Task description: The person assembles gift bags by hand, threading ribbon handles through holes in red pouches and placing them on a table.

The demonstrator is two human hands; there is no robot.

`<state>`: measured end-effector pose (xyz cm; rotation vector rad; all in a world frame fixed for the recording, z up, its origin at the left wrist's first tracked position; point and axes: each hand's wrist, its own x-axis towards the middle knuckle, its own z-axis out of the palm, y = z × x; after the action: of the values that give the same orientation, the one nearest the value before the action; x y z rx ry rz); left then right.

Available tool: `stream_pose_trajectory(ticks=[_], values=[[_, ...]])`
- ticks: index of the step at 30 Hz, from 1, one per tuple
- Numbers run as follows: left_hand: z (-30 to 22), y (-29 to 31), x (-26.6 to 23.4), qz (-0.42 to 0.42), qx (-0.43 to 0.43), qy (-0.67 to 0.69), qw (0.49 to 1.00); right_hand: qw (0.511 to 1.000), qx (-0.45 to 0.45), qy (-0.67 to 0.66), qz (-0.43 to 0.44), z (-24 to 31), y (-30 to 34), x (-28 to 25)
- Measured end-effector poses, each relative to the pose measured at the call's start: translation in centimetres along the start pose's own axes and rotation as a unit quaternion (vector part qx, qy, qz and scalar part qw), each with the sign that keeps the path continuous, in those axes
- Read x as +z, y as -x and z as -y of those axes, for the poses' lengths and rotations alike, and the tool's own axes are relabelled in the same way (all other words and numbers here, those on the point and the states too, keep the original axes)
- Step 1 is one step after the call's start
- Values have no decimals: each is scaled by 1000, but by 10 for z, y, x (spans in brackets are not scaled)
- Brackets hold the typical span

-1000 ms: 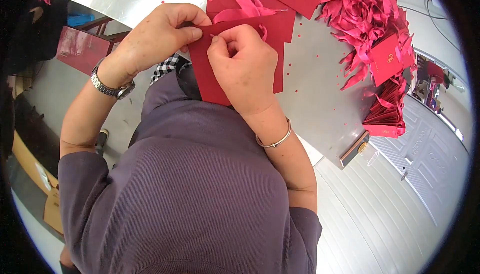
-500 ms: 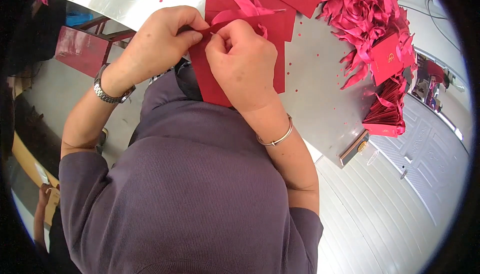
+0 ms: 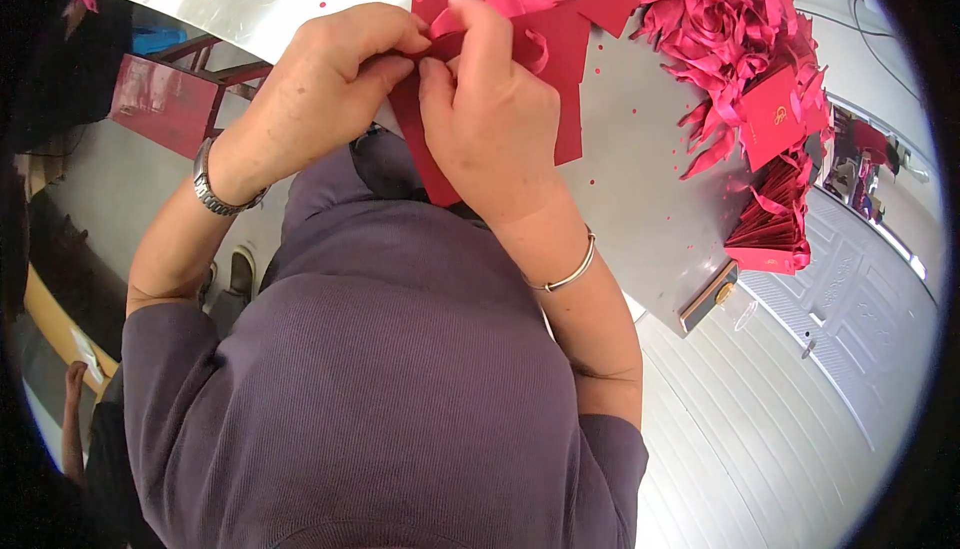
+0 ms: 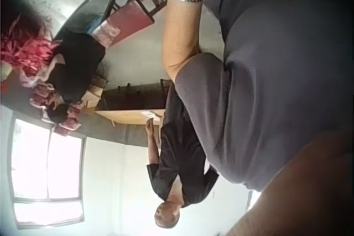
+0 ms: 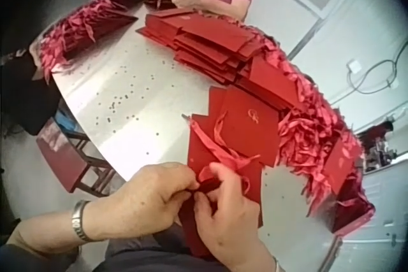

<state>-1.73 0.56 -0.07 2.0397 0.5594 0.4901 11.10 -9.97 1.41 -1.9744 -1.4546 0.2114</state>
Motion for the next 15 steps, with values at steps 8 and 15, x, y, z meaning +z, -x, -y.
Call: stream_pose_trajectory(ticks=[8, 15], values=[[7, -16, -12, 50, 46, 19, 998, 998, -27, -30, 39, -8, 10, -10], [-6, -48, -25, 265, 26, 21, 964, 999, -37, -14, 33, -8, 15, -9]])
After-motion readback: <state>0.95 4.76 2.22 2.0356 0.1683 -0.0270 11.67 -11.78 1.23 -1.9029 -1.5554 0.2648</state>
